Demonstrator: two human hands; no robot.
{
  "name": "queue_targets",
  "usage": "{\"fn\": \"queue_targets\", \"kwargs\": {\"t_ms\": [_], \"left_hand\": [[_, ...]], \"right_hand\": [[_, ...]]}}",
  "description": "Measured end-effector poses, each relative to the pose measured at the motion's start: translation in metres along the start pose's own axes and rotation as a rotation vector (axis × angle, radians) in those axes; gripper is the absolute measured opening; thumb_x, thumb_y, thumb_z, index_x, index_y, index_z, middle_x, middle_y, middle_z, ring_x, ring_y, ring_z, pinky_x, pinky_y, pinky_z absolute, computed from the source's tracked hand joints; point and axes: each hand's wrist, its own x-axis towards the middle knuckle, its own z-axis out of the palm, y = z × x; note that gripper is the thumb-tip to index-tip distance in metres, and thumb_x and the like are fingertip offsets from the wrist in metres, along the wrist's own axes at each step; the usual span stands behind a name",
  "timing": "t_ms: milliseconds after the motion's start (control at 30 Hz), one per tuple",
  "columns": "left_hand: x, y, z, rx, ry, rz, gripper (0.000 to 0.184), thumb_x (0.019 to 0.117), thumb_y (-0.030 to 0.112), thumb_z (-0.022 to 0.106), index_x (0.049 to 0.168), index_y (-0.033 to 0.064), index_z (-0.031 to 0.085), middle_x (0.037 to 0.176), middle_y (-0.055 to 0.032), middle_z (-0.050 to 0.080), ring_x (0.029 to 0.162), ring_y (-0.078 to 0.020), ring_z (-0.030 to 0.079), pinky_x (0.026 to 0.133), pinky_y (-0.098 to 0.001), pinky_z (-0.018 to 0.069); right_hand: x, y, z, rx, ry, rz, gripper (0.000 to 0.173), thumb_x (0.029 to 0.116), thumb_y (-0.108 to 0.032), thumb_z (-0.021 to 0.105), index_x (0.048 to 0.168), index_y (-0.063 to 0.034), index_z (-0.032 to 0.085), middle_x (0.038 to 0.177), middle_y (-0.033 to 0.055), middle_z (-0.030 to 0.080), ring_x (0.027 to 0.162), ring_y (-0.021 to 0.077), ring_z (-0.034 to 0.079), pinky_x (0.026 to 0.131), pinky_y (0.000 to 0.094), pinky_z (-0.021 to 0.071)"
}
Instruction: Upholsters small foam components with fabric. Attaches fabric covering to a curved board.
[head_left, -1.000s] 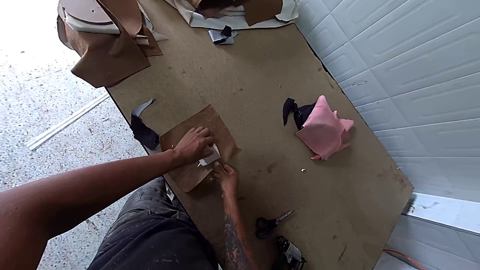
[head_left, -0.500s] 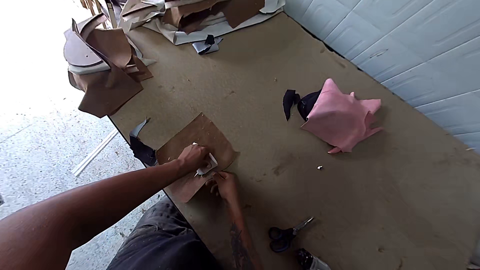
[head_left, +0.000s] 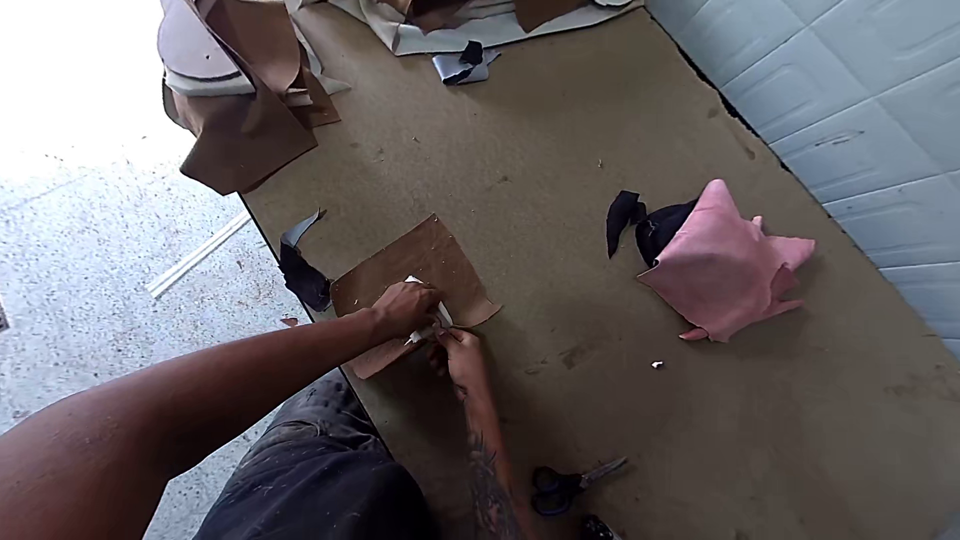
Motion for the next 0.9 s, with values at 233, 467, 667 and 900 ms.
{"fn": "queue_targets", "kwargs": {"t_ms": [233,467,667,900], "left_hand": [[-0.011,0.002,-0.006,0.001,-0.012,0.053,0.066,0.0696,0.064,0.075,0.120,0.0218,0.066,0.115,0.0014,0.068,0.109,-0.0192,0.065,0.088,-0.0464,0.0567],[-0.003,0.002,-0.004,0.054,0.003,0.021,0.051,0.0734,0.056,0.082,0.110,0.0225,0.069,0.103,0.0012,0.072,0.095,-0.0224,0.070,0.078,-0.0522,0.0583],[0.002,0.002,-0.010,0.054,0.015,-0.015,0.041,0.0828,0.054,0.078,0.112,0.0262,0.070,0.095,0.0014,0.073,0.089,-0.0230,0.070,0.077,-0.0539,0.0578],[0.003,-0.002,-0.006,0.033,0.034,-0.015,0.032,0.0856,0.053,0.076,0.103,0.0260,0.070,0.088,0.0036,0.071,0.084,-0.0202,0.069,0.072,-0.0510,0.0573]], "right_hand": [[0.020,-0.033,-0.004,-0.366,-0.047,0.087,0.030,0.1033,-0.029,0.062,0.094,-0.0021,0.072,0.064,0.0066,0.064,0.047,0.0106,0.053,0.045,0.0253,0.0427],[0.009,-0.034,-0.008,-0.424,0.013,0.030,0.033,0.0914,-0.046,0.073,0.095,-0.0127,0.072,0.059,0.0024,0.056,0.045,0.0105,0.045,0.043,0.0271,0.0365],[-0.067,0.029,-0.067,-0.003,0.407,-0.433,0.036,0.1001,-0.025,0.066,0.133,-0.0110,0.066,0.100,0.0105,0.075,0.080,0.0248,0.074,0.068,0.0423,0.0647],[-0.232,0.218,-0.198,-0.518,1.120,-0.041,0.079,0.0849,-0.041,0.082,0.143,0.0037,0.052,0.132,0.0269,0.059,0.119,0.0345,0.061,0.102,0.0494,0.0521]]}}
